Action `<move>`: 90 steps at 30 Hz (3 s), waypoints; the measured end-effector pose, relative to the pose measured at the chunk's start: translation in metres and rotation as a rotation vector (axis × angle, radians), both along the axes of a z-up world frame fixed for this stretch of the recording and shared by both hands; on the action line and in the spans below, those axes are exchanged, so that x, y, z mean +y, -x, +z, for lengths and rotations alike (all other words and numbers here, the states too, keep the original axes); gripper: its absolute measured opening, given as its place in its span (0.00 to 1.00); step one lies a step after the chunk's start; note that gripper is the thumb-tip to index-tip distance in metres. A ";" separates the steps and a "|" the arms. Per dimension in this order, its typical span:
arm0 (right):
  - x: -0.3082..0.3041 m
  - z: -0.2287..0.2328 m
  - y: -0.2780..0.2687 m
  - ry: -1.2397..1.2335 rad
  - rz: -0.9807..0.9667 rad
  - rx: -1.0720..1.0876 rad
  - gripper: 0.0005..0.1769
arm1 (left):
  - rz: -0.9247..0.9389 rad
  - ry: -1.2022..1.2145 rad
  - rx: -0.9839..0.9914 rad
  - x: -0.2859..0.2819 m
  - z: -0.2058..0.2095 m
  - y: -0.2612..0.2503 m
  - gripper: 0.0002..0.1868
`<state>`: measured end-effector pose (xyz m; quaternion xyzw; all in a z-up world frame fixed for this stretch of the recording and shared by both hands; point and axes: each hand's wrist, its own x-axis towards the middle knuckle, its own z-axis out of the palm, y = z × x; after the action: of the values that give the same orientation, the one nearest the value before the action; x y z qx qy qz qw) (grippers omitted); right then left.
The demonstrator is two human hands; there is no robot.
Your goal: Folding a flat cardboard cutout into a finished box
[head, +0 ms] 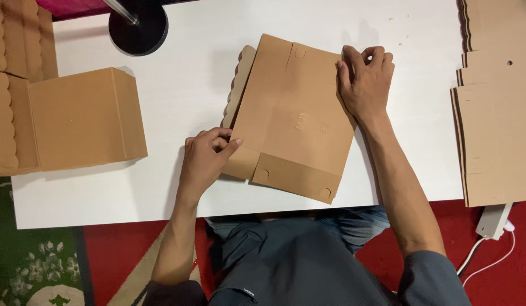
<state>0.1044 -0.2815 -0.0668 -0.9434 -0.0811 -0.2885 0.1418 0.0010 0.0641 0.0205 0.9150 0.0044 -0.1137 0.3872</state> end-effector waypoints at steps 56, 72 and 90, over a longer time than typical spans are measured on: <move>0.039 -0.001 0.150 0.107 0.142 0.166 0.27 | -0.506 -0.419 -0.548 -0.163 -0.090 -0.147 0.28; 0.020 -0.004 0.104 0.199 0.134 0.063 0.24 | -0.507 -0.429 -0.602 -0.162 -0.087 -0.145 0.27; 0.022 -0.035 -0.040 0.097 0.110 0.239 0.31 | -0.504 -0.472 -0.576 -0.162 -0.092 -0.148 0.28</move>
<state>0.1441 -0.2590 -0.1022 -0.9710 -0.1289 -0.1616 0.1203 0.1490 -0.0977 -0.0712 0.9451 -0.3007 0.0589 0.1136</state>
